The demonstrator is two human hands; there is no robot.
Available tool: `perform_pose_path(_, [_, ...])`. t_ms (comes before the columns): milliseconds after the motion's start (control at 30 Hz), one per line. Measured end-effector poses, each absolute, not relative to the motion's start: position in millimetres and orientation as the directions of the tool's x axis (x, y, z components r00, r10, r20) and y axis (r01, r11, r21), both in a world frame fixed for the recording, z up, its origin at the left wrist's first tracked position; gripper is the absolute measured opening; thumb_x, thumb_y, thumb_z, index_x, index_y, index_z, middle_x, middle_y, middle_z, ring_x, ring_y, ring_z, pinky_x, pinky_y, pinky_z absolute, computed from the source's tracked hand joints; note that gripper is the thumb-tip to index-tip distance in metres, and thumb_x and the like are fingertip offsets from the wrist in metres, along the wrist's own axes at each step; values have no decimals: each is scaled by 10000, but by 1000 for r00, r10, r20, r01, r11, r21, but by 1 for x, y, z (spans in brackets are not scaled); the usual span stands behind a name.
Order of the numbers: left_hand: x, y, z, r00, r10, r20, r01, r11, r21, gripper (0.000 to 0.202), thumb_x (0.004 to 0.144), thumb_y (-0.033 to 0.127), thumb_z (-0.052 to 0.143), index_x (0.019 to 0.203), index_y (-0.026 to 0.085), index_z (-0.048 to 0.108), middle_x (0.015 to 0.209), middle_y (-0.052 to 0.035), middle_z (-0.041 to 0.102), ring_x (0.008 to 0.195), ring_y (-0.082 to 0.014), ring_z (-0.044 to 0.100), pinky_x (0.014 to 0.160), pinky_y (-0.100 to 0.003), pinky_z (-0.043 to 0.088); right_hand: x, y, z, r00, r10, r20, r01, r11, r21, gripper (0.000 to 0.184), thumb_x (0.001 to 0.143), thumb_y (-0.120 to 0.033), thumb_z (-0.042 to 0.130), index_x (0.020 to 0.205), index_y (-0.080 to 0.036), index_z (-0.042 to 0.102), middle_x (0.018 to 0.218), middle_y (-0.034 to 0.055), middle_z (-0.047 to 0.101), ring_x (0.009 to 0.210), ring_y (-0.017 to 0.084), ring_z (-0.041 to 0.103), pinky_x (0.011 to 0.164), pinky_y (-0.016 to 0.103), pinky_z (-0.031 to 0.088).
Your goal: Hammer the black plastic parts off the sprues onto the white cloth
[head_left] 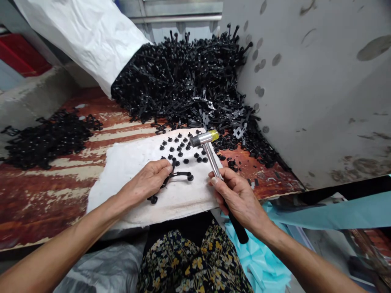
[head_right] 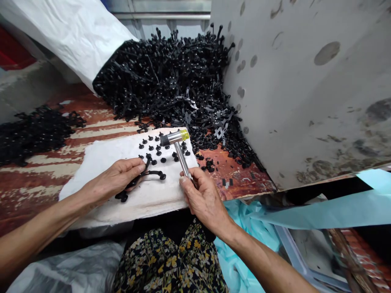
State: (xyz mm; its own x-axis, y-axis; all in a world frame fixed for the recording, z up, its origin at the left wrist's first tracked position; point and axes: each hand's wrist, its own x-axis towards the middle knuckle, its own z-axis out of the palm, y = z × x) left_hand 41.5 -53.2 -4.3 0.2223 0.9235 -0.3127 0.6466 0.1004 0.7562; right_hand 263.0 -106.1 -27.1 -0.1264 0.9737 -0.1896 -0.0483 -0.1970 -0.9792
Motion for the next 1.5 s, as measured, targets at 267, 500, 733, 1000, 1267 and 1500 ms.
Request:
perform_pose_path(267, [42, -53, -4, 223, 928, -300, 667, 80, 741, 344, 819, 514, 422, 648, 216, 408, 534, 68, 323, 473, -92, 315, 447, -220, 268, 263, -105, -28, -141, 972, -187, -39, -195, -980, 234, 855, -442, 567, 897, -213, 549, 499, -111, 408, 358, 65, 320, 325, 182, 274])
perform_pose_path(500, [42, -51, -4, 238, 925, -296, 696, 51, 717, 334, 825, 494, 421, 641, 215, 408, 538, 67, 330, 471, -91, 331, 452, -215, 292, 264, -107, -28, -147, 970, -192, -24, -198, -980, 213, 873, -417, 539, 918, -209, 540, 519, -110, 405, 374, 67, 319, 330, 180, 293])
perform_pose_path(733, [43, -44, 4, 250, 886, -391, 695, 117, 709, 302, 794, 464, 464, 633, 217, 396, 500, 71, 331, 430, -81, 294, 414, -204, 226, 270, -107, -26, -151, 987, -50, 217, -17, -976, 264, 947, -346, 465, 1111, -188, 598, 703, -13, 606, 468, 98, 465, 434, 218, 408])
perform_pose_path(1000, [38, -38, 5, 317, 828, -462, 610, 195, 768, 293, 784, 439, 509, 624, 198, 461, 470, 58, 372, 417, -68, 271, 404, -191, 201, 270, -99, -25, -261, 908, 328, 487, 417, -767, 471, 938, -141, 431, 1386, -228, 545, 1270, 112, 680, 1071, 224, 671, 950, 429, 531])
perform_pose_path(1267, [39, -30, 13, 302, 803, -514, 623, 242, 744, 255, 762, 345, 535, 570, 192, 469, 466, 49, 388, 390, -62, 280, 388, -200, 193, 272, -92, -24, -402, 817, 414, 636, 574, -516, 576, 895, -41, 395, 1433, -222, 495, 992, 103, 700, 895, 241, 692, 799, 425, 590])
perform_pose_path(1500, [39, -28, 13, 319, 825, -466, 680, 142, 719, 289, 736, 366, 551, 528, 200, 436, 438, 53, 357, 394, -74, 288, 391, -210, 215, 271, -92, -19, -446, 804, 393, 739, 578, -346, 594, 890, -48, 382, 1450, -222, 473, 827, 54, 623, 618, 172, 575, 541, 286, 522])
